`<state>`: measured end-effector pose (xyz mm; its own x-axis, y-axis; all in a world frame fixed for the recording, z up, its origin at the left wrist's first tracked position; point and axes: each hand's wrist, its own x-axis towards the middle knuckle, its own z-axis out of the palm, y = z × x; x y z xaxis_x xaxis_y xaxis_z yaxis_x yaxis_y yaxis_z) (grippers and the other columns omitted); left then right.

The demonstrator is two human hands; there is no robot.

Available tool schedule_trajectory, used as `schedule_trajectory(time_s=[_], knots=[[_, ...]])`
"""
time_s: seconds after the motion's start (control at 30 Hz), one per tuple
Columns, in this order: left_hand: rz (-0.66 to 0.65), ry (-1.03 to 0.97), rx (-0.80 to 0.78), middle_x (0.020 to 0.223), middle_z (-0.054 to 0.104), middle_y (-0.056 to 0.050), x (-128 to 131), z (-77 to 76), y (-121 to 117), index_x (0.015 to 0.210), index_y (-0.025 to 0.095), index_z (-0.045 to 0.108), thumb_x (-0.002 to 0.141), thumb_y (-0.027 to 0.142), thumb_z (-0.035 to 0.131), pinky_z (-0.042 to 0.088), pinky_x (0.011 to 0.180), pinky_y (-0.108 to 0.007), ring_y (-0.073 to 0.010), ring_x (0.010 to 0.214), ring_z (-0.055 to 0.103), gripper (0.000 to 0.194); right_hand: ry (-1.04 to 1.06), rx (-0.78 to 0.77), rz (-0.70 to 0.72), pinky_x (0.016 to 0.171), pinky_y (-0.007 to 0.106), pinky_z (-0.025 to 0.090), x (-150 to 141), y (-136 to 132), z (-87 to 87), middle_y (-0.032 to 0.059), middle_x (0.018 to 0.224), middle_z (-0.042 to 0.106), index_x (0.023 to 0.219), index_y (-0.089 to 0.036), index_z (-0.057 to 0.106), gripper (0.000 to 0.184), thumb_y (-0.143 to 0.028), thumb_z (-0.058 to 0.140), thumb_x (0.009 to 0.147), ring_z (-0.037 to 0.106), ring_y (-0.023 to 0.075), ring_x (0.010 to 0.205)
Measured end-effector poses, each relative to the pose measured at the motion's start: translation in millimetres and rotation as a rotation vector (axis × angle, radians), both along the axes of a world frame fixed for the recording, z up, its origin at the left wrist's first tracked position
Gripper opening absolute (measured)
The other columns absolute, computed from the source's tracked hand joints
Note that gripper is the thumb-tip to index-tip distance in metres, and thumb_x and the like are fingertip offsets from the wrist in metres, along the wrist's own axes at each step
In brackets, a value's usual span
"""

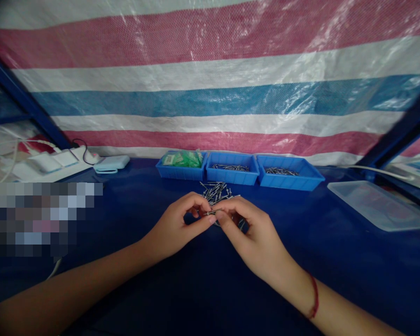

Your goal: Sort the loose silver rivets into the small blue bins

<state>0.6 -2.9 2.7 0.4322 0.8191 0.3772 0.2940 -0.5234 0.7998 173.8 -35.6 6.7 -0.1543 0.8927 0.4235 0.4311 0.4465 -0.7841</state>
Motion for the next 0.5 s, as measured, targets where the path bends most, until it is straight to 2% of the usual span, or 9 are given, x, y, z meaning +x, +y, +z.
schedule_trajectory(time_s=[0.2, 0.33, 0.4, 0.5], knots=[[0.011, -0.034, 0.008, 0.075, 0.057, 0.002, -1, 2.1, -1, 0.077, 0.017, 0.056, 0.079, 0.023, 0.061, 0.041, 0.065, -0.024, -0.011, 0.069, 0.053, 0.008, -0.035, -0.026, -0.004, 0.065, 0.026, 0.05, -1, 0, 1.4, 0.001, 0.081, 0.067, 0.087, -0.022, 0.064, 0.013, -0.031, 0.055, 0.085, 0.063, 0.0153, 0.073], [0.02, -0.03, -0.034, 0.079, 0.059, 0.001, -1, 3.1, 0, 0.085, 0.017, 0.057, 0.083, 0.029, 0.058, 0.043, 0.067, -0.024, -0.0116, 0.072, 0.054, 0.012, -0.113, -0.016, 0.019, 0.065, 0.027, 0.049, 3, 5, 4.2, 0.001, 0.079, 0.067, 0.08, -0.022, 0.063, 0.017, -0.033, 0.052, 0.087, 0.062, 0.0157, 0.073], [0.037, -0.034, -0.053, 0.082, 0.06, 0.0, -1, 2.8, 1, 0.093, 0.018, 0.056, 0.085, 0.031, 0.055, 0.043, 0.068, -0.025, -0.0116, 0.073, 0.055, 0.015, -0.126, 0.038, -0.078, 0.066, 0.028, 0.049, 13, 13, 7.7, 0.002, 0.079, 0.067, 0.078, -0.022, 0.063, 0.02, -0.036, 0.051, 0.086, 0.062, 0.0168, 0.073], [0.042, -0.04, -0.08, 0.086, 0.061, 0.0, -2, 1.7, 1, 0.1, 0.019, 0.055, 0.088, 0.032, 0.051, 0.044, 0.069, -0.025, -0.0115, 0.074, 0.056, 0.018, -0.116, 0.103, -0.402, 0.069, 0.032, 0.048, 39, 30, 15.1, 0.0061, 0.082, 0.068, 0.08, -0.02, 0.064, 0.024, -0.04, 0.052, 0.084, 0.063, 0.0206, 0.076]])
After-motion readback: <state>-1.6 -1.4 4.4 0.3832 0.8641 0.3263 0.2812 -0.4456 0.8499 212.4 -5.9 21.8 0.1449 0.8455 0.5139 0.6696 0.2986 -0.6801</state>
